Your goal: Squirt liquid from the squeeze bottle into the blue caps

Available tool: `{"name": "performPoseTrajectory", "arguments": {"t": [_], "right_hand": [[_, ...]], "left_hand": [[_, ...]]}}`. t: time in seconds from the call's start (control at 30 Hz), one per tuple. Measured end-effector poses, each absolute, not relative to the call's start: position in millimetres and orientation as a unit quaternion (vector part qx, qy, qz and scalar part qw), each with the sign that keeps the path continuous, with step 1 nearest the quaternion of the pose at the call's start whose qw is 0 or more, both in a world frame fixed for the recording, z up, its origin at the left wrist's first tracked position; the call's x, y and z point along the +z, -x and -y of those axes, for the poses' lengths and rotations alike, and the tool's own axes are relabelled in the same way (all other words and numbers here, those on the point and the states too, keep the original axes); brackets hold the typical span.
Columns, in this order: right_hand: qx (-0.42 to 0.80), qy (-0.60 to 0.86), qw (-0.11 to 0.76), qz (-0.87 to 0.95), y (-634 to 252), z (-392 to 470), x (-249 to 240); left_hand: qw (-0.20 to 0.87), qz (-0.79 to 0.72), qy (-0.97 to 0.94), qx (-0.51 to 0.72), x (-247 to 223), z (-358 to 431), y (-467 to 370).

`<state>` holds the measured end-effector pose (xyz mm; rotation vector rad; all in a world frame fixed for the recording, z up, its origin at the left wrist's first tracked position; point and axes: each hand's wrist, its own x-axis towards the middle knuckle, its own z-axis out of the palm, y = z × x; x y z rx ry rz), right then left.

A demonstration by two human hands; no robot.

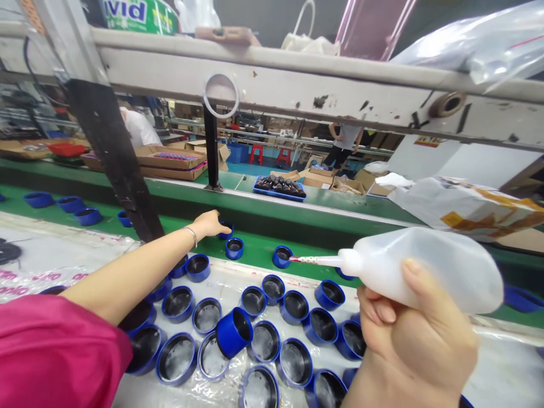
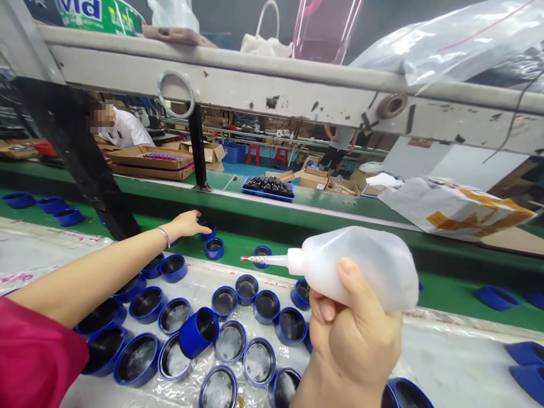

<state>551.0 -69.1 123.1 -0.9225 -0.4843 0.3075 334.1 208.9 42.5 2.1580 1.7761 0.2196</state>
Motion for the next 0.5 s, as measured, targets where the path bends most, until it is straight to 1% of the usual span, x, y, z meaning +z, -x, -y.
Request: {"name": "performPoseTrajectory", "arguments": {"t": [0.1,0.27,0.4,0.5], "right_hand": [[0.151,0.442,0.854,0.231,-552.7,66.7,122.6],[0.158,0.427,0.856,0.243,-549.6,64.7,121.4],[0.163,0.427,0.849,0.266,-538.9,62.9,124.0],[0.175,0.439,0.838,0.271,-531.8,61.0,121.9]], "left_hand": [[0.151,-0.605,-0.779,0.062,53.4,-195.2,-329.1],[0.123,-0.554,-0.823,0.006,66.6,-140.4,-296.9],[0.071,-0.552,-0.83,-0.022,57.3,-104.2,-277.9],[0.06,-0.557,-0.829,-0.003,45.7,-89.1,-276.3]]}}
